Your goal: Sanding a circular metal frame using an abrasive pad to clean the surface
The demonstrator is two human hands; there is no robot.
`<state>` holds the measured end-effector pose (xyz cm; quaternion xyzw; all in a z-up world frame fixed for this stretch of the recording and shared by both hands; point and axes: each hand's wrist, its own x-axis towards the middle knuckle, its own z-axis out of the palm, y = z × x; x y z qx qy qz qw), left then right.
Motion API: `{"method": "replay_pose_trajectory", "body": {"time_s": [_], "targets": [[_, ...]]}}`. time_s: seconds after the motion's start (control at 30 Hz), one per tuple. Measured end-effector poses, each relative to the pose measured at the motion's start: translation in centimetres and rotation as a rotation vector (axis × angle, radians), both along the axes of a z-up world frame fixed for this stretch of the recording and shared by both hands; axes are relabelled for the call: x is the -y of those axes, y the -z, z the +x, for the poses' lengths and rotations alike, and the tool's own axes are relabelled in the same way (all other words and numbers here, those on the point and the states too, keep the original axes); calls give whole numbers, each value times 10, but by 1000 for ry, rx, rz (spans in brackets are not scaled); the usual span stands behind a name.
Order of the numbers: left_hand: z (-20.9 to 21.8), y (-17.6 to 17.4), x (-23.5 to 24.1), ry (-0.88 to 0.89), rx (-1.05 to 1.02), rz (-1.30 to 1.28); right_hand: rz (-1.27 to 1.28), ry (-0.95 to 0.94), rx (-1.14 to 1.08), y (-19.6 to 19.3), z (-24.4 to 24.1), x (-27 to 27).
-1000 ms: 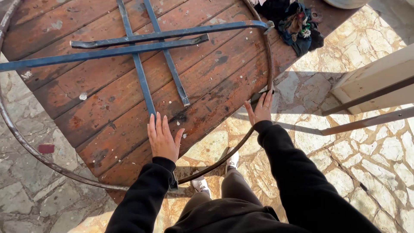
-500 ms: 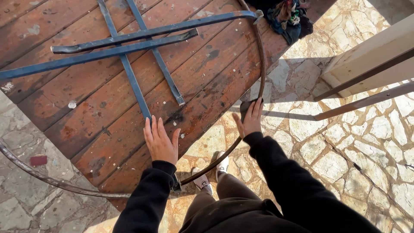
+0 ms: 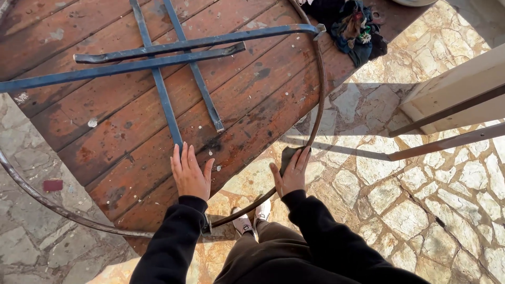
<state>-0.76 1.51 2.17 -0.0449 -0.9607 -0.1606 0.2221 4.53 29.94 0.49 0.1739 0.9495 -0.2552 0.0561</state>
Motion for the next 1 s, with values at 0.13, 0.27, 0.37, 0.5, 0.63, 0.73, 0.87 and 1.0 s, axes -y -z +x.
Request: {"method": "replay_pose_trajectory", "body": {"time_s": [0.13, 0.27, 0.37, 0.5, 0.63, 0.73, 0.87, 1.0], "targets": [[-2, -2, -1, -1, 30, -26, 44, -39, -107, 16, -95, -86], [2, -2, 3, 27, 22, -38, -82, -64, -106, 1, -42, -54], [0, 0, 3, 22, 30, -55, -102, -65, -87, -4, -28, -41], [1, 0, 2, 25, 33, -76, -43, -132, -151, 16, -112, -114], [-9, -1, 2, 25, 20, -67, -82, -99, -119, -19, -55, -65], [0, 7, 5, 21, 58, -48, -142, -174, 2, -24, -9, -38], [2, 8, 3, 49, 60, -25, -18, -125, -47, 13, -92, -99], [4, 5, 1, 91, 16, -21, 68, -21, -41, 23, -89, -83]]}}
